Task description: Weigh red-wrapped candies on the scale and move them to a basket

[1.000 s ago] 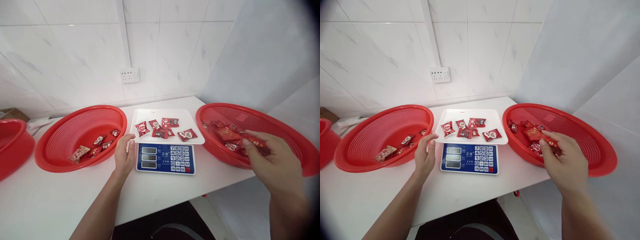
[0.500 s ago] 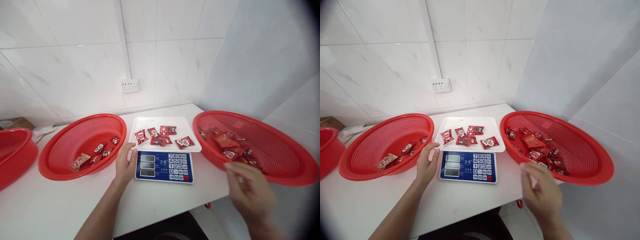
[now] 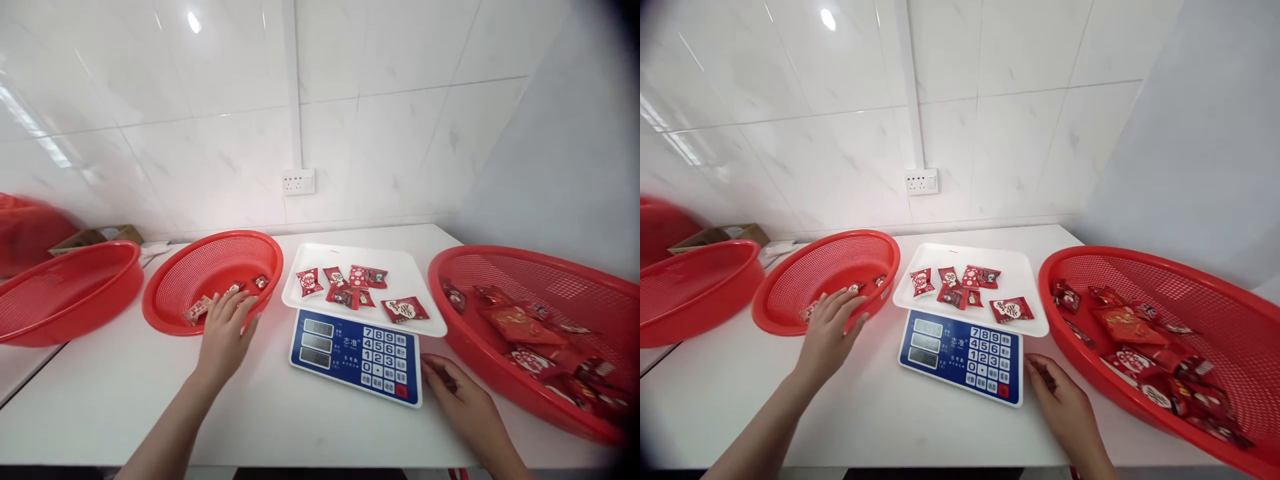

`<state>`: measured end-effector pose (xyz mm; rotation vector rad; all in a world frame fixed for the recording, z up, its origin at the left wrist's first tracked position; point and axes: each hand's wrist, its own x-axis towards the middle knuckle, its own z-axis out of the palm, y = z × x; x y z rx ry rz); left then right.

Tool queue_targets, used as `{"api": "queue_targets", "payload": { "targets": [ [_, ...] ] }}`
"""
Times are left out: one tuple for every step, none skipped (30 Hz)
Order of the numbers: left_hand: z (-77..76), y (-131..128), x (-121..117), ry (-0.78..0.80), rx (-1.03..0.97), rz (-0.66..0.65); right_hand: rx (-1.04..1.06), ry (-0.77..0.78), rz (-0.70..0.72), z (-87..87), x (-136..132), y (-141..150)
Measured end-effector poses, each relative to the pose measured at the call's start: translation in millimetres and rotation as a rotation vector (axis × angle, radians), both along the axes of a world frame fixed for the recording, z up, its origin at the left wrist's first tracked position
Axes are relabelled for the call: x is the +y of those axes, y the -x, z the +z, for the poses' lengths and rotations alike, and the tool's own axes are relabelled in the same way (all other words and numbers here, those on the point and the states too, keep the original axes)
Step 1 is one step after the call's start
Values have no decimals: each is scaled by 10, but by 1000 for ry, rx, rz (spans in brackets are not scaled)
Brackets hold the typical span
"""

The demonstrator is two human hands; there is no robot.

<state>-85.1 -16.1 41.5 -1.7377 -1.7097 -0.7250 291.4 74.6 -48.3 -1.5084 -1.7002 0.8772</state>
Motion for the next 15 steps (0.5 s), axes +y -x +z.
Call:
{"api": "queue_targets", "payload": {
  "targets": [
    [-17,161,-39,14,40,23,-3,-6,2,-12,-3,-6],
    [-28,335,-75,34,63,40,-4,-12,6,-31,-4,-13],
    [-30,519,-109,60,71,58,-8,-18,12,-55,-1,-21],
    [-20,708,-143,92,60,94,-15,-23,14,-81,6,-30],
    [3,898,-177,123,39,145,-23,-25,14,-107,15,-38],
    [38,1084,-215,157,4,217,-31,-26,12,-128,26,-44],
    [82,1263,-257,186,-34,298,-40,-25,7,-143,37,-46],
    [135,1431,-303,188,-57,363,-49,-21,5,-150,46,-46],
    [192,1586,-354,183,-84,436,-53,-18,4,-147,52,-41],
    [250,1726,-408,174,-112,512,-55,-15,4,-137,55,-35],
    [306,1851,-462,173,-142,579,-57,-12,8,-121,53,-26],
    [358,1960,-513,186,-177,640,-57,-13,13,-102,50,-18],
    [403,2053,-559,207,-209,686,-56,-17,15,-83,45,-10],
    [441,2131,-596,234,-238,716,-58,-23,17,-65,40,-3],
    [473,2194,-622,254,-264,738,-61,-32,12,-52,36,2]
  ]
}}
